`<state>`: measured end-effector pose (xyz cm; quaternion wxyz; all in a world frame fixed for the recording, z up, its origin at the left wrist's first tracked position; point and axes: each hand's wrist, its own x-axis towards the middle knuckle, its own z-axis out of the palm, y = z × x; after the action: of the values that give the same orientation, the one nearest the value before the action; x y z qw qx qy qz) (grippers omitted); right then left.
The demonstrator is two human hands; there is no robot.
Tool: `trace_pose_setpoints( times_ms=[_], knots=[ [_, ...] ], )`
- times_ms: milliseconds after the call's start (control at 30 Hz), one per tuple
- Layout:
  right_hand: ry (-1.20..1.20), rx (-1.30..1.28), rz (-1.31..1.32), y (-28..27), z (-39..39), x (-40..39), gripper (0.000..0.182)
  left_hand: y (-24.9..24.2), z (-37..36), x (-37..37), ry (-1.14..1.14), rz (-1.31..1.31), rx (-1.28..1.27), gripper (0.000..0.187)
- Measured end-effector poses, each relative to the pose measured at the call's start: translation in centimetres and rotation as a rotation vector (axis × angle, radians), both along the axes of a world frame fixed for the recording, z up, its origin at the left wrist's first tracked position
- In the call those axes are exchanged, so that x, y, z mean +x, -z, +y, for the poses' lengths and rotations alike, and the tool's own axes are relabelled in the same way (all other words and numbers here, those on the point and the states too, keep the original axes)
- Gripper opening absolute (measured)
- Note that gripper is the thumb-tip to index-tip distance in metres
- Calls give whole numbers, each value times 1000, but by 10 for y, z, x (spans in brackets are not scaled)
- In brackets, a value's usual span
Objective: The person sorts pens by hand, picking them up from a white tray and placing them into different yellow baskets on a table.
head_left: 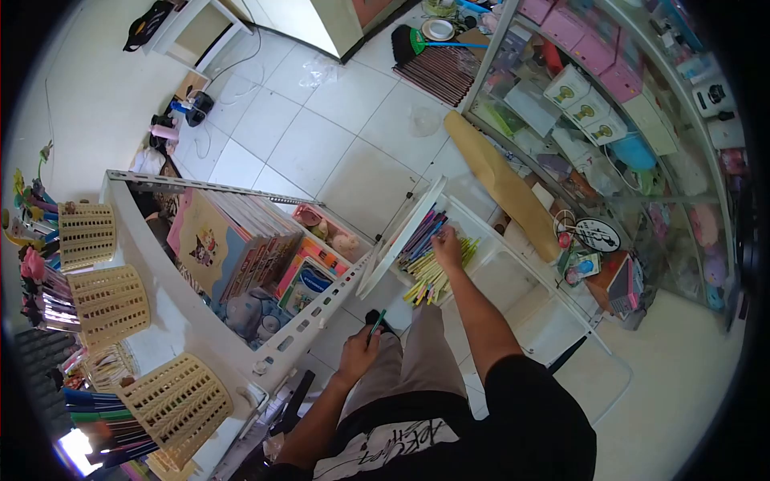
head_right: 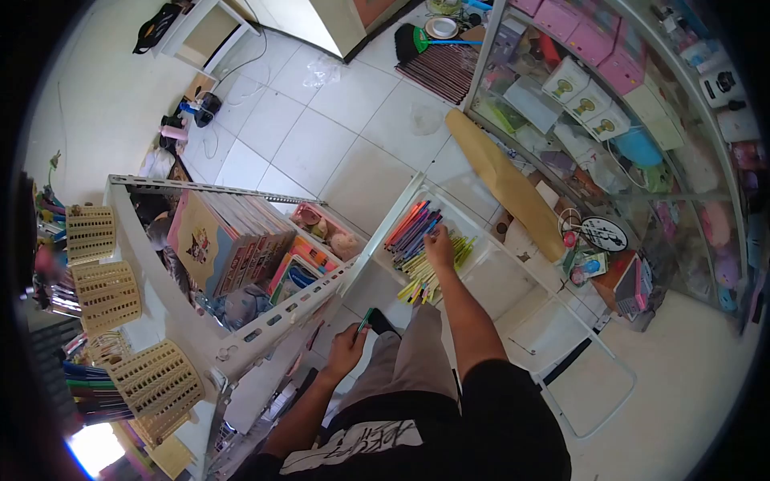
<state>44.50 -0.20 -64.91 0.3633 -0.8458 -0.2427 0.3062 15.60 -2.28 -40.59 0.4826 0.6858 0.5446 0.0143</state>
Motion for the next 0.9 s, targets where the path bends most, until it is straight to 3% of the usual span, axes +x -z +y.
trace_pose_setpoints(
  times_ms=[133,200,400,533,600,767,900],
  knots=[
    [-55,-228,-6,4,27,18,50,-1,-15,-25,7,114,-76,24],
    [-129,-276,-161,3,33,19,49,-1,-20,-35,-15,145,-116,24],
    [61,-268,-137,21,32,17,41,1,-31,-46,-26,170,-147,25],
    [54,-164,-112,24,18,20,42,-7,-26,-43,-9,153,-169,25],
    [0,-134,-222,25,16,18,48,-6,-25,-47,2,162,-179,25],
    [-86,-250,-198,-20,28,7,60,-4,-24,-57,10,159,-152,25],
    [-71,-309,-151,-16,29,-1,69,-10,-26,-65,8,180,-182,25]
  ],
)
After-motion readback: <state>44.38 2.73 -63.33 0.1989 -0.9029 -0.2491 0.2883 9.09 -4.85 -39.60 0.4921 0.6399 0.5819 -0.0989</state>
